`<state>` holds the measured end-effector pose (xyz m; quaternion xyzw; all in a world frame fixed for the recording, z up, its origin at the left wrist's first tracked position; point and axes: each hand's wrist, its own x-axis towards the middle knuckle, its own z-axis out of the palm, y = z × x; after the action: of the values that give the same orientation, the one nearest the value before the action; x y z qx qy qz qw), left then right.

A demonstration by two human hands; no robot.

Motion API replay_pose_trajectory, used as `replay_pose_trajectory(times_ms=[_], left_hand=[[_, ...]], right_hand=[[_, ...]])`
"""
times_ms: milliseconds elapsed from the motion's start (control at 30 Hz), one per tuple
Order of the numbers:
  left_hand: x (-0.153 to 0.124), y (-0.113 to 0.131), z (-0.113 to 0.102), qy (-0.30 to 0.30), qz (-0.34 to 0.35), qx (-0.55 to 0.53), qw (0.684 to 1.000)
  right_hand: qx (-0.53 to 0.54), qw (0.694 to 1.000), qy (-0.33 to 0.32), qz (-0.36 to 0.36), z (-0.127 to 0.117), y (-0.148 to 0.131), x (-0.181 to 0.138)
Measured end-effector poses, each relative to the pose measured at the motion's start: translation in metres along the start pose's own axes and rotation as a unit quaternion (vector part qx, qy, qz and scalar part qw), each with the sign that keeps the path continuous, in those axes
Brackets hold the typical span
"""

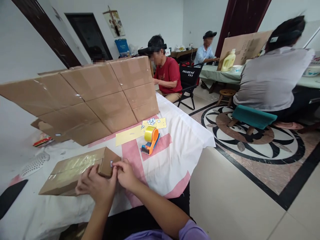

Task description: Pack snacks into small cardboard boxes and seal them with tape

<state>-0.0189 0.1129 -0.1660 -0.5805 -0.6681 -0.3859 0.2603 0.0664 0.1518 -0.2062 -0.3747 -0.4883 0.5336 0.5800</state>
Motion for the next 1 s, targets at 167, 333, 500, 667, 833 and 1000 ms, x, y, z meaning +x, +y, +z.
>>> replay_pose_trajectory(times_ms=[167,333,500,667,833,1000], left_hand=[[-0.005,-0.001,0.017,0.0,-0.029,-0.026,0.999],[-0.004,0.001,0.017,-0.011,-0.06,-0.03,0.998],[-0.005,0.003,0.016,0.0,-0.046,-0.003,0.999],[-0.006,0.003,0.017,0.005,-0.045,0.004,0.999],[-0.009,0.002,0.011,-0.008,-0.036,0.012,0.999],[-0.008,0.002,0.005,-0.03,-0.044,-0.004,0.999]], right_hand=[[0.018,1.0,0.0,0.017,-0.003,-0.001,0.007],[0.019,1.0,-0.004,0.022,-0.004,-0.005,0.007],[0.009,1.0,-0.015,0.018,0.002,-0.006,0.0],[-0.041,0.998,-0.045,-0.002,-0.001,-0.013,0.001],[-0.146,0.977,-0.148,-0.057,-0.01,-0.025,0.016],[-0.152,0.977,-0.137,-0.058,-0.02,-0.021,0.027]])
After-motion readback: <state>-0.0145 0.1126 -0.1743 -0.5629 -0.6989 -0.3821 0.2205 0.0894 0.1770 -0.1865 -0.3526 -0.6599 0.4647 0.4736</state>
